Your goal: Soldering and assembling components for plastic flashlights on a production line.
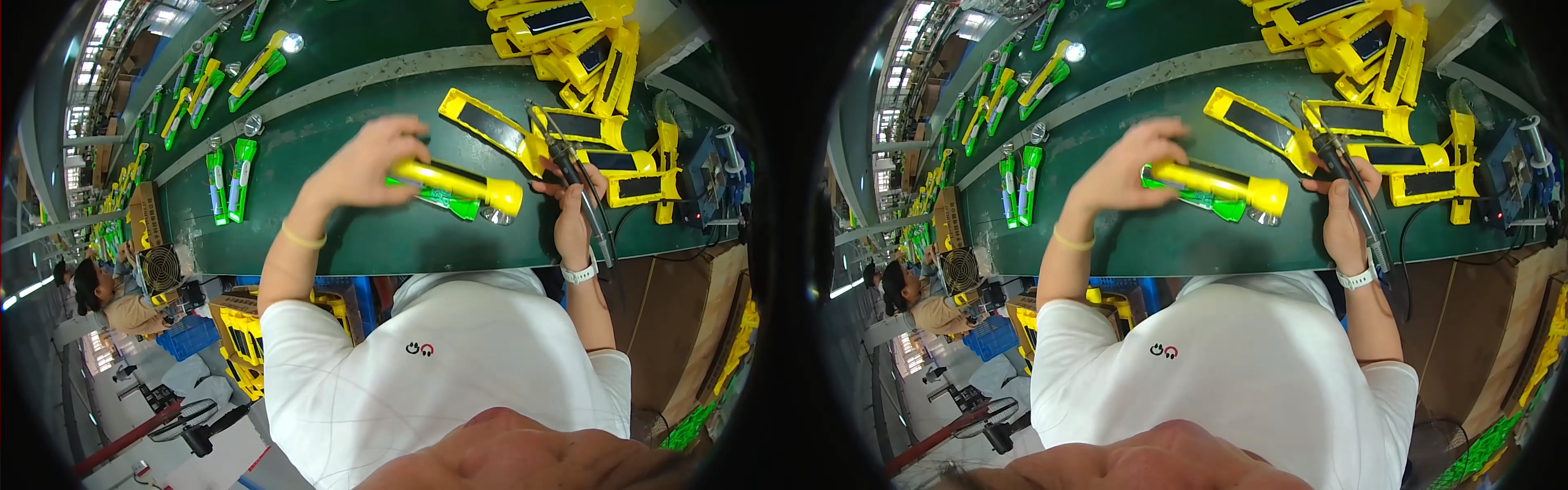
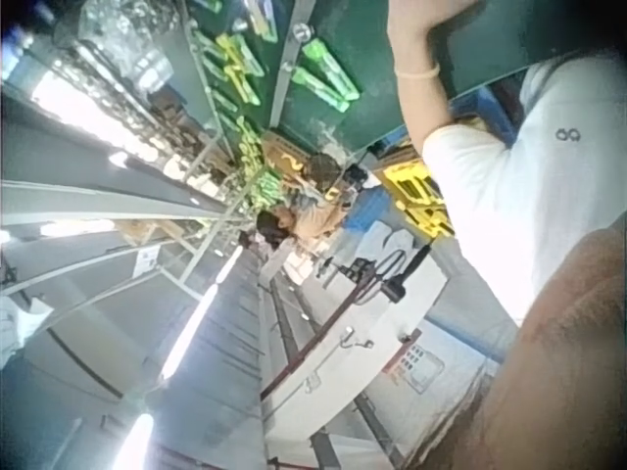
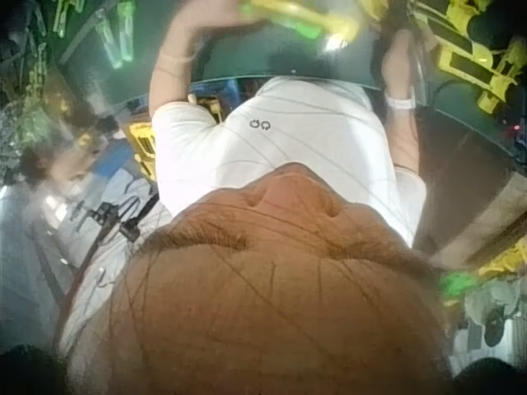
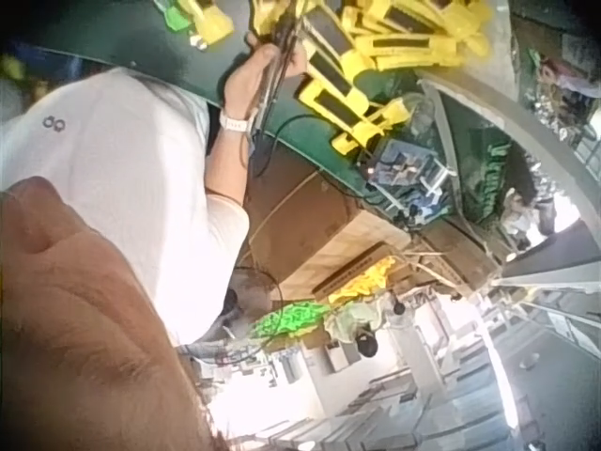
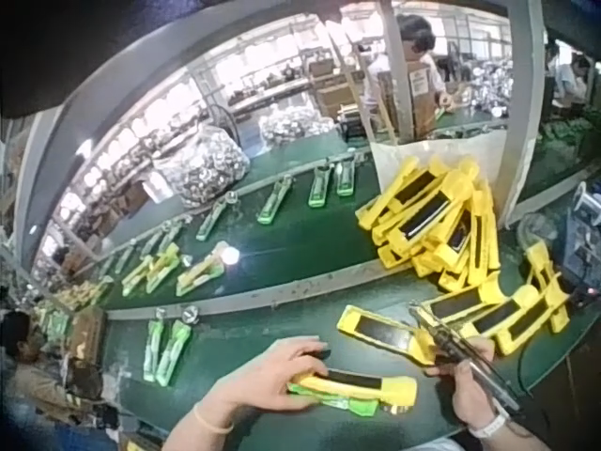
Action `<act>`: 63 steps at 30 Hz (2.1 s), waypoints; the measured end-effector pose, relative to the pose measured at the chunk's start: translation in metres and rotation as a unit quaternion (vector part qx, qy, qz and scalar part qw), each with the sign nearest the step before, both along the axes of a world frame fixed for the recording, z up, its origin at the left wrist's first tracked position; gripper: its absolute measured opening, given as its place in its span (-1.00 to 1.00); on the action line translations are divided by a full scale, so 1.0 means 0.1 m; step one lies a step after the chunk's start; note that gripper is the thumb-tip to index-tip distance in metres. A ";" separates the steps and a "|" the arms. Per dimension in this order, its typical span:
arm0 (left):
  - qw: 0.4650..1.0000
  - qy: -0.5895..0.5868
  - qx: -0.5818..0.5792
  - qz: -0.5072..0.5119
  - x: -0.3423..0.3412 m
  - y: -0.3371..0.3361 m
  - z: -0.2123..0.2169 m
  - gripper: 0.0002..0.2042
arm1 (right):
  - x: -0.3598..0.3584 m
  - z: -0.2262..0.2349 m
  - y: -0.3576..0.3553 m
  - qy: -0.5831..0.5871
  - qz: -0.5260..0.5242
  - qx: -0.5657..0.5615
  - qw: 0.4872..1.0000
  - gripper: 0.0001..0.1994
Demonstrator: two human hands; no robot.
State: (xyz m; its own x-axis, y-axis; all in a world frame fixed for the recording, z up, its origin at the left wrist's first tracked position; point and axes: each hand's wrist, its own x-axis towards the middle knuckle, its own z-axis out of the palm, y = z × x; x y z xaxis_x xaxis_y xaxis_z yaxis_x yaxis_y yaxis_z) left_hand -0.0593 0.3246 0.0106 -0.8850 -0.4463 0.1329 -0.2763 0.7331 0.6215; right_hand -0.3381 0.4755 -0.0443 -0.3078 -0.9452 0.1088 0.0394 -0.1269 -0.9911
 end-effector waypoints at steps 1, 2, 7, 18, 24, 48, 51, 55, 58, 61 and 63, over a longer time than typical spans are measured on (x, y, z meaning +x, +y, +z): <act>1.000 -0.018 0.011 0.005 0.03 0.12 -0.01 -0.59 | 0.02 -0.02 -0.02 -0.011 0.005 0.000 1.000 -0.61; 0.999 -0.009 0.025 0.024 0.06 0.23 -0.10 -0.57 | 0.05 -0.03 -0.04 -0.021 0.009 0.001 1.000 -0.60; 0.978 0.069 0.052 0.188 0.39 -0.07 -0.36 -0.56 | 0.02 -0.04 -0.08 -0.071 0.012 0.009 0.997 -0.58; 0.891 -0.079 0.357 0.271 0.49 -2.87 -0.20 -0.45 | 0.02 -0.09 -0.09 -0.016 0.008 0.017 1.000 -0.58; 0.831 -0.225 -0.149 0.487 0.06 -3.93 -1.05 -0.21 | 0.02 -0.06 -0.11 -0.031 0.022 0.024 0.999 -0.52; 0.933 0.139 0.071 0.325 0.61 0.45 -0.53 -0.49 | -0.02 -0.03 -0.01 -0.037 -0.075 -0.059 0.995 -0.62; 0.978 0.000 -0.039 0.205 0.52 0.52 -0.34 -0.40 | -0.11 -0.04 0.03 -0.135 -0.115 -0.093 0.980 -0.68; 0.970 0.051 -0.198 0.130 -0.06 0.72 -0.23 -0.63 | -0.12 -0.01 0.10 -0.152 -0.121 -0.100 0.976 -0.70; 0.965 0.138 -0.200 0.102 -0.32 0.78 -0.32 -0.77 | -0.09 0.06 0.16 -0.164 -0.072 -0.091 0.980 -0.73; 0.980 0.167 -0.042 0.099 -0.37 0.75 -0.42 -0.80 | -0.03 0.04 0.23 -0.166 -0.044 -0.035 0.985 -0.73; 0.977 0.140 0.017 0.158 -0.41 0.77 -0.38 -0.84 | 0.00 0.06 0.25 -0.171 -0.038 -0.006 0.984 -0.72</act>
